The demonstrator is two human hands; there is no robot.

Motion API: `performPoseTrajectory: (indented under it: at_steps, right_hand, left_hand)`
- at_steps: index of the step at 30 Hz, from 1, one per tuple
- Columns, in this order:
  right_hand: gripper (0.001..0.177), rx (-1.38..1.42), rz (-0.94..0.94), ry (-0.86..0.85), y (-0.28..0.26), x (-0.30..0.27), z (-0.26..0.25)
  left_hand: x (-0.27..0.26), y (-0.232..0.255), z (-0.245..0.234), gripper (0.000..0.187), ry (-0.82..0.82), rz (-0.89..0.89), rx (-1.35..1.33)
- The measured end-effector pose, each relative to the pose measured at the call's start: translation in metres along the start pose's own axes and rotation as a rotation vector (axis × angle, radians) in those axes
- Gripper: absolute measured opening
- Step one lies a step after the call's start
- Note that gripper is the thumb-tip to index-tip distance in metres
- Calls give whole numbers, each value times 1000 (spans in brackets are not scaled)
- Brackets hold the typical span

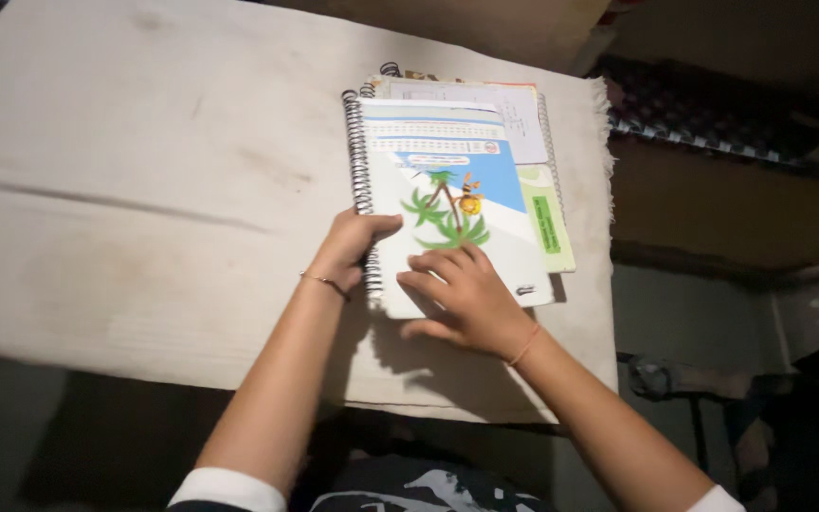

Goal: The person organizes a stack of spiral-bound notebooks and papers on a table covered with a white cloth. They repeatedly pick up individual notebooks, move them to a nearby bed, and then return them to the table, occasionally adjusting the cloth and the stack's position.

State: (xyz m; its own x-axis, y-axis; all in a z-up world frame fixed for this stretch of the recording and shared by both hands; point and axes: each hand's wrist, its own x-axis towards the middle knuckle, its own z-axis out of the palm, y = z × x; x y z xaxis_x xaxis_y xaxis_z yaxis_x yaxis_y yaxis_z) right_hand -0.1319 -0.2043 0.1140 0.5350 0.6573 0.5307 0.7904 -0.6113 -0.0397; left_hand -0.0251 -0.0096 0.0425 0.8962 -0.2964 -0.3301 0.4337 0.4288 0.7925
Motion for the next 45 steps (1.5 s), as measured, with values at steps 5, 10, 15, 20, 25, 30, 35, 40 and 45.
performPoseTrajectory:
  at_steps: [5, 10, 15, 20, 25, 30, 35, 40, 45]
  right_hand:
    - [38, 86, 430, 204, 27, -36, -2]
    - [45, 382, 1085, 349, 52, -93, 27]
    - [58, 776, 1247, 394, 65, -103, 47]
    - [58, 882, 1376, 288, 69, -94, 30]
    - [55, 995, 1279, 292, 70, -91, 24]
    - [59, 948, 1340, 224, 79, -97, 19]
    - [40, 703, 1205, 205, 115, -128, 29]
    - [38, -227, 674, -48, 111, -133, 1]
    - [43, -174, 536, -229, 113, -112, -1]
  left_hand:
    - [-24, 11, -9, 28, 187, 57, 79]
    - [-40, 10, -3, 30, 324, 108, 287]
    - [-47, 4, -6, 33, 225, 101, 168]
    - [-47, 4, -2, 32, 238, 116, 162]
    - [-49, 1, 5, 34, 203, 212, 168]
    - [-44, -4, 11, 46, 234, 194, 145]
    - [-26, -13, 11, 48, 214, 282, 116]
    - [-28, 3, 1, 48, 215, 305, 108]
    - [-39, 29, -1, 48, 215, 313, 30]
